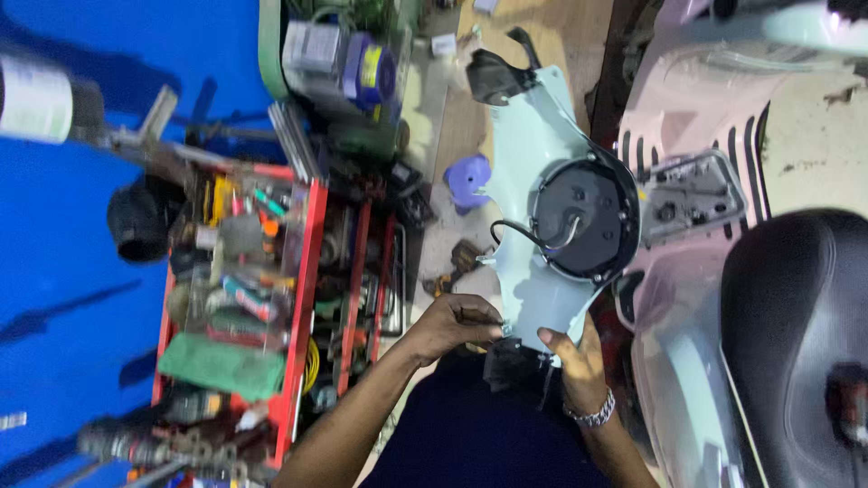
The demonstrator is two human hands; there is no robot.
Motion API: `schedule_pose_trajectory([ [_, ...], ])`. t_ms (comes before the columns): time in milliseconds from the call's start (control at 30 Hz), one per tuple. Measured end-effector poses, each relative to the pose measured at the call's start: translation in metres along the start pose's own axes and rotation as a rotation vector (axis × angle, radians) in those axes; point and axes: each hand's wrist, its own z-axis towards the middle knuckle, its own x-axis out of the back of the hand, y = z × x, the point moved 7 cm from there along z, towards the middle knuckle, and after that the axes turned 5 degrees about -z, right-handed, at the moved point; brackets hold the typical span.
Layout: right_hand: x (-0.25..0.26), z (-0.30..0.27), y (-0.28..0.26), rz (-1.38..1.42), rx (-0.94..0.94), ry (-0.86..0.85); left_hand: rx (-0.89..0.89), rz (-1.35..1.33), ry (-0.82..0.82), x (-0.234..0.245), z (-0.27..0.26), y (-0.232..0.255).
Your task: The person installs a instrument panel cover onto a motorcycle by hand and using a screwdriver.
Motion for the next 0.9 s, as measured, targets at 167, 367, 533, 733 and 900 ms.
schedule_pose_trajectory([
  [167, 0.01, 0.106, -0.024, -0.115, 0.086, -0.004, -0.384, 0.297, 0.515, 0.044, 0.1, 0.108],
  [367, -0.021, 0.205, -0.091, -0.284, 0.092, -0.196, -0.14, 0.573, 0.665, 0.071, 0.223, 0.195],
  [533, -0.041, 0.251, -0.159, -0.366, 0.379, -0.233, -0.342, 0.278, 0.569, 0.109, 0.267, 0.251],
  [733, -0.006, 0.338, -0.153, -0.205, 0.317, -0.546, -0.337, 0.289, 0.423, 0.165, 0.31, 0.339],
  [900, 0.03, 0.439, -0.139, 0.569, 0.035, -0.39, 0.005, 0.559, 0.433, 0.183, 0.393, 0.365],
])
